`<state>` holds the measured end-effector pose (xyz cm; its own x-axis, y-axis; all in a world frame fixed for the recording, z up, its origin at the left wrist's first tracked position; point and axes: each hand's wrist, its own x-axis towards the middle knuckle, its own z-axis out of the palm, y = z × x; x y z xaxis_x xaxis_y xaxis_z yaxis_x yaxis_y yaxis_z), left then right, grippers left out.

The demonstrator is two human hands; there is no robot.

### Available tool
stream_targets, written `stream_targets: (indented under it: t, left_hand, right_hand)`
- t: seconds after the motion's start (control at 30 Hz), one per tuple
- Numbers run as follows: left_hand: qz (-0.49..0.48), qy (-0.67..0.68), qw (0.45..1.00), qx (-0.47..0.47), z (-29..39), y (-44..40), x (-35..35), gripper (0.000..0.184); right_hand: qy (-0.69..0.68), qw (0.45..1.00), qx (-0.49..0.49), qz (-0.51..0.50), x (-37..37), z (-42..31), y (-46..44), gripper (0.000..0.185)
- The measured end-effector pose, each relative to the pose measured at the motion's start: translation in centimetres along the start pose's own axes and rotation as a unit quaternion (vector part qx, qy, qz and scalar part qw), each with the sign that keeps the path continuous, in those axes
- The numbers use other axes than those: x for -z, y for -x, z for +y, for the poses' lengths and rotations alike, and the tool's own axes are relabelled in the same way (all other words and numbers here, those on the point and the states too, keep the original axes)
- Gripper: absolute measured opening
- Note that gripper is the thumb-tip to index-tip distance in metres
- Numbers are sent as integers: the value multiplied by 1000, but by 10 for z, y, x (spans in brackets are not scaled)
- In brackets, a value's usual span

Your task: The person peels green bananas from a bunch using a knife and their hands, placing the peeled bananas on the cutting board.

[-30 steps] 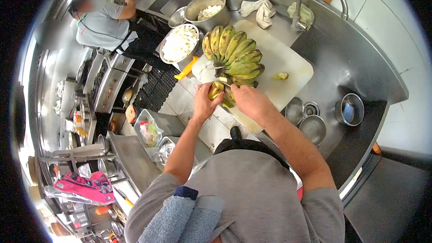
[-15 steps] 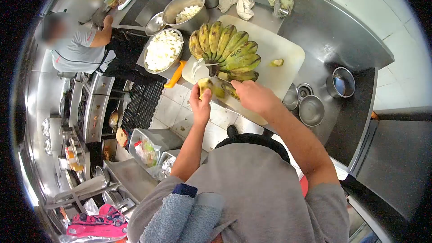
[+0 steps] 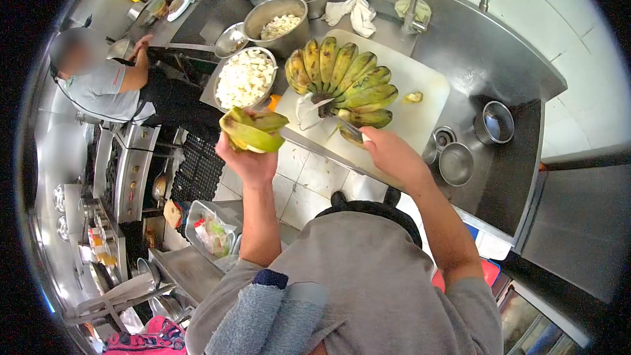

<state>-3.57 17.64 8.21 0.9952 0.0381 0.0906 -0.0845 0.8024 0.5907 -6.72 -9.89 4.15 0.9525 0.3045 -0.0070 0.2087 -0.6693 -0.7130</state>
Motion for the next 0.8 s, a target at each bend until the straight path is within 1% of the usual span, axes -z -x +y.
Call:
stream_targets:
  t: [0.07,0.1,0.17,0.2,0.27,0.3,0.33,0.37,0.4,0.43,0.47,0.5,0.53,0.57,0.63,0.67,0.73,0.77,0.8]
  left_hand:
    - [4,80,991,108,9,-9,-4,56]
    - [-73,142,976,149,0,-16,18,49]
    - [-78,149,965,201,-18,-12,26,44]
    - [-60,124,970,201,-26,-8,26,47]
    - [-24,76,975,206,-43,2,23,54]
    - [-31,60,975,212,-50,2,22,54]
    - [-37,43,974,217,-53,1,22,54]
    - [-42,25,974,220,-55,-2,20,54]
    - [-34,-26,972,230,-56,-5,16,55]
    - [-37,-46,969,242,-59,-9,11,54]
    - [-37,-66,965,253,-62,-14,7,54]
    - [-36,-88,960,262,-63,-17,3,54]
    - [-47,-89,955,277,-63,-21,-1,50]
    - [-30,-94,957,271,-66,-21,-6,47]
    - [6,-101,961,258,-70,-19,-26,42]
    - [-9,-117,954,274,-74,-22,-15,45]
    - [-14,-124,962,243,-75,-17,-24,44]
    - [-17,-128,965,229,-75,-13,-30,43]
    - [-16,-120,965,232,-74,-10,-37,44]
  right_hand:
    - [-62,998,-27,1,7,-4,8,36]
    - [-92,995,-41,3,11,-7,12,37]
    - [-196,973,-110,57,15,-13,30,40]
    - [-246,954,-148,88,20,-11,37,42]
    - [-269,918,-203,211,24,12,46,44]
    - [-280,893,-227,272,21,29,48,44]
    - [-155,909,-228,312,17,52,46,44]
    - [-92,925,-202,310,10,70,44,43]
    - [-29,936,-174,305,7,74,37,43]
    - [32,943,-146,298,6,78,34,42]
    - [29,946,-194,259,1,81,30,41]
    - [34,946,-199,255,-2,78,24,40]
    - [37,946,-202,250,-5,75,18,40]
    - [40,947,-205,243,-8,73,12,39]
    - [86,948,-121,281,-1,65,10,41]
    - [109,945,-79,298,7,58,11,41]
    - [-68,957,-71,272,29,21,12,44]
    - [-155,951,-69,257,37,1,11,46]
    - [-170,959,-27,226,40,-17,9,48]
